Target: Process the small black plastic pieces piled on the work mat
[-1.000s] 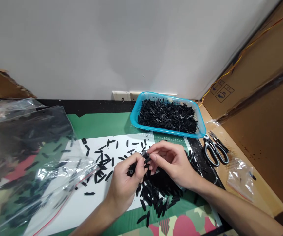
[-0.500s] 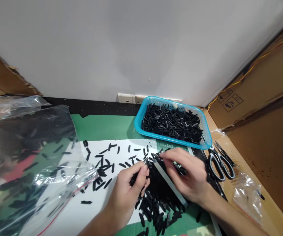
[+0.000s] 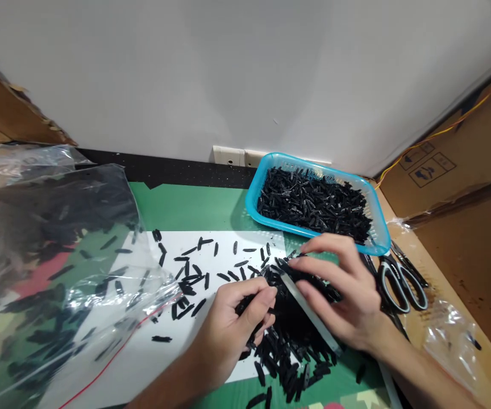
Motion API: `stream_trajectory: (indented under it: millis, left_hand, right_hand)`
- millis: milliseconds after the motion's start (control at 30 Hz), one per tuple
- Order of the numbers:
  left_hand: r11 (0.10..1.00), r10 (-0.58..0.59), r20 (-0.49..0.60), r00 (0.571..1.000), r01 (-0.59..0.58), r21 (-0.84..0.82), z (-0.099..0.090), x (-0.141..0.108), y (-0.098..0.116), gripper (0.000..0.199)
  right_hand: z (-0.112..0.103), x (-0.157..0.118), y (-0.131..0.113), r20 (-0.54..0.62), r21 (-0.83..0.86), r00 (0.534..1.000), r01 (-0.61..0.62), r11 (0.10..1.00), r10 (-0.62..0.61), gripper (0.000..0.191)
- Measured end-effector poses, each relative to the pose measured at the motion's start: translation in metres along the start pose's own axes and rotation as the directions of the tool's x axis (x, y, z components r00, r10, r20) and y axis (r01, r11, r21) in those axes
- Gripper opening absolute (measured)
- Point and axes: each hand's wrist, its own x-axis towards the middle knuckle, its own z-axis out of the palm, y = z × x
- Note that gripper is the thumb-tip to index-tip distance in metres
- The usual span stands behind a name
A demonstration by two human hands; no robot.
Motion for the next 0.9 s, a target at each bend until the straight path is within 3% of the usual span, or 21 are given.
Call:
stream_trajectory:
  millis: [67,233,367,567,733,900]
  left_hand:
    - [1.000,0.028,0.017,0.999,-0.027,-0.015,0.001,0.001,0.001,0.060]
    - [0.999,0.039,-0.023,0.999,-0.039,-0.010,0.004,0.002,-0.001,0.058]
    - [1.000,0.016,-0.054,0.998,-0.016,-0.008,0.005,0.001,-0.002,0.057]
    - [0.995,0.026,-0.012,1.000,-0.025,0.095,0.004,-0.003,-0.002,0.052]
    - [0.989,0.039,-0.002,0.999,-0.038,0.140,0.007,-0.005,0.002,0.052]
    - [0.983,0.040,-0.003,0.999,-0.038,0.181,0.008,-0.003,0.004,0.050]
  right_hand:
    - [0.011,-0.003,-0.017,0.085,0.190,0.992,-0.104,0.976,0.089,0.029]
    - [0.030,-0.010,-0.031,0.082,0.403,0.937,-0.343,0.848,0.340,0.016]
    - [0.027,-0.010,-0.025,0.084,0.454,0.917,-0.384,0.804,0.391,0.013]
    - [0.022,-0.009,-0.022,0.131,0.519,0.884,-0.447,0.728,0.449,0.009]
    - [0.026,-0.009,-0.024,0.246,0.607,0.817,-0.549,0.575,0.522,0.004]
    - [0.027,-0.004,-0.026,0.290,0.665,0.781,-0.580,0.470,0.554,0.005]
